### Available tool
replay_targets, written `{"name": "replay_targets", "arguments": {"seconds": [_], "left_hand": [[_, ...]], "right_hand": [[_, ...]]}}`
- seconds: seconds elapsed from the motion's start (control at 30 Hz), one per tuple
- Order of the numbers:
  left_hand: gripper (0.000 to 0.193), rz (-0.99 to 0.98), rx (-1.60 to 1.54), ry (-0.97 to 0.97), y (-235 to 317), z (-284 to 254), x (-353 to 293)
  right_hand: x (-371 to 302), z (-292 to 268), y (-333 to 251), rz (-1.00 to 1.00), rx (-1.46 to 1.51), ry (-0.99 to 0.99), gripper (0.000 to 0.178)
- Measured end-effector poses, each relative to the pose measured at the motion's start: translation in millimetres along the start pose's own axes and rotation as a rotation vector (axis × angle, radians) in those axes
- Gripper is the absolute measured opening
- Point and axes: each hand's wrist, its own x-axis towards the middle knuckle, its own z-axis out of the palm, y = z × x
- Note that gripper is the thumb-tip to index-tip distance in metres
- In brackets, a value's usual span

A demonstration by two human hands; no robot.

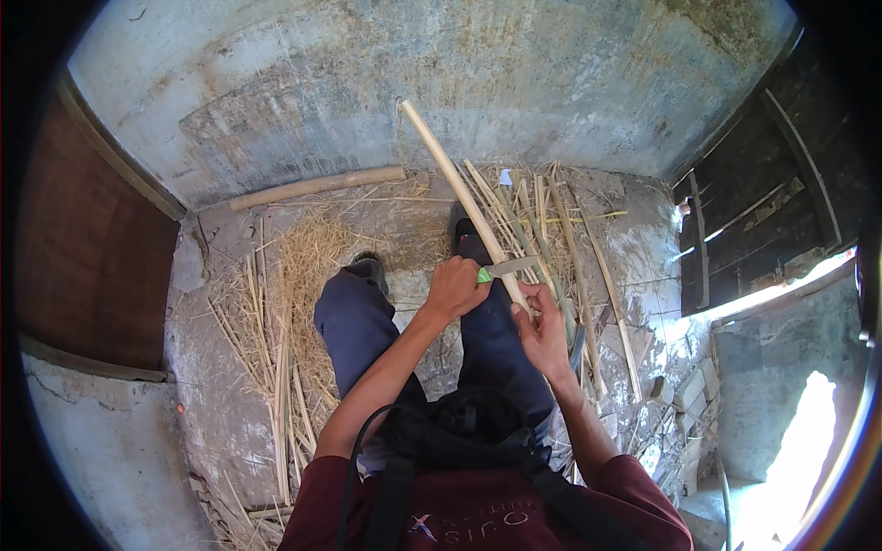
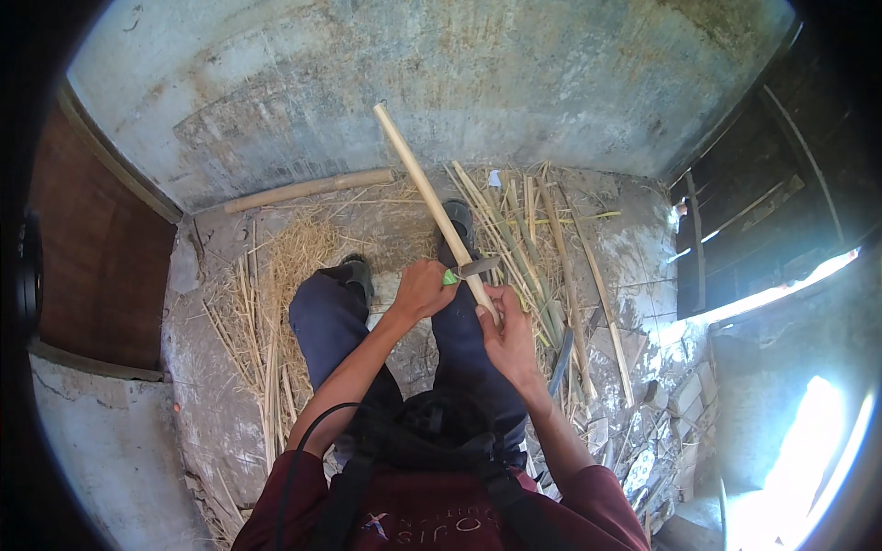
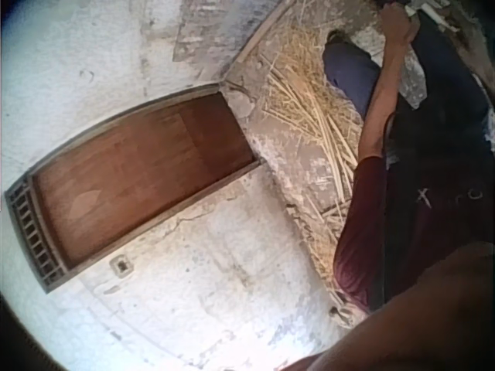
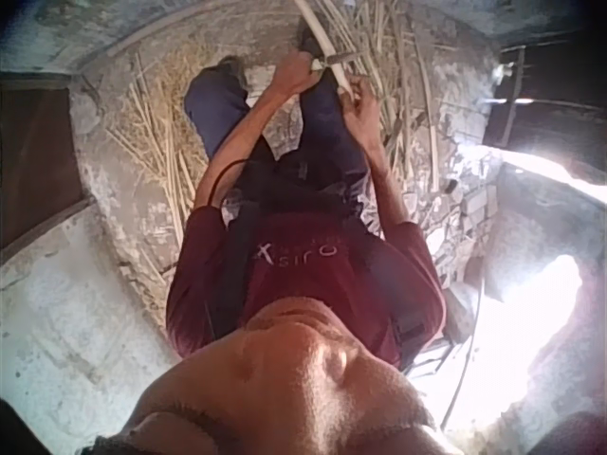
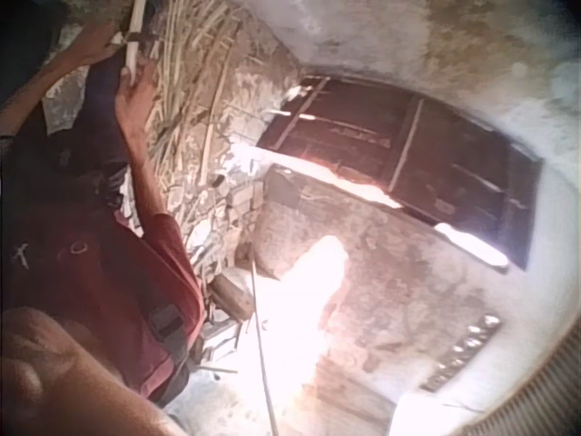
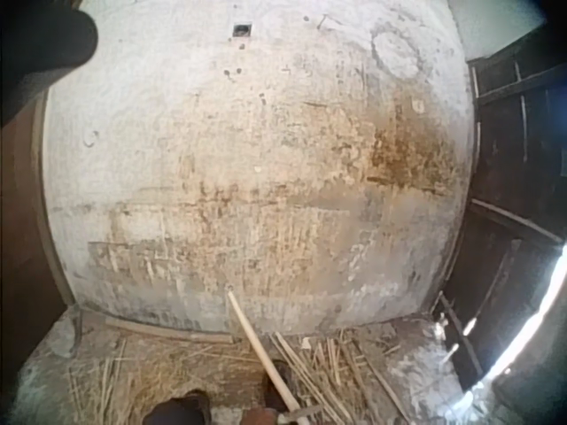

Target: The person shaves thin layers off a bamboo stick using a knife, working over a pile of shavings on the floor.

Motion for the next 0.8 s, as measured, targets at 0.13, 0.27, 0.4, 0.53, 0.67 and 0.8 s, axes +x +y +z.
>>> {"name": "replay_targets", "arguments": {"seconds": [0.13, 0.27, 0.4, 0.53, 0.67, 0.8], "left_hand": [[0.038, -0.029, -0.041, -0.045, -3.8, 2.9, 3.7], [0.041, -0.097, -0.004, 0.112, -16.2, -2.3, 9.1], [0.041, -0.048, -0.065, 0.118, -13.9, -4.0, 11.2], [0.038, -0.057, -0.077, 0.056, -5.8, -4.9, 6.4], [0.036, -0.015, -0.08, 0.042, -2.8, -7.1, 7.0], [0.034, -0.027, -0.094, -0.018, -2.9, -12.7, 9.3]], "right_hand": [[-7.4, -2.7, -7.1, -0.077, -0.073, 0.037, 0.029], [-46.1, -16.5, 12.0, -0.003, -0.078, 0.028, 0.029], [-56.1, -23.5, 14.0, 0.071, -0.034, 0.01, 0.03], [-27.3, -21.7, 15.3, 0.078, -0.022, 0.029, 0.031], [5.7, -19.4, 11.9, 0.003, -0.067, -0.01, 0.032], [22.2, -6.6, 15.0, -0.138, -0.058, 0.051, 0.026]]}}
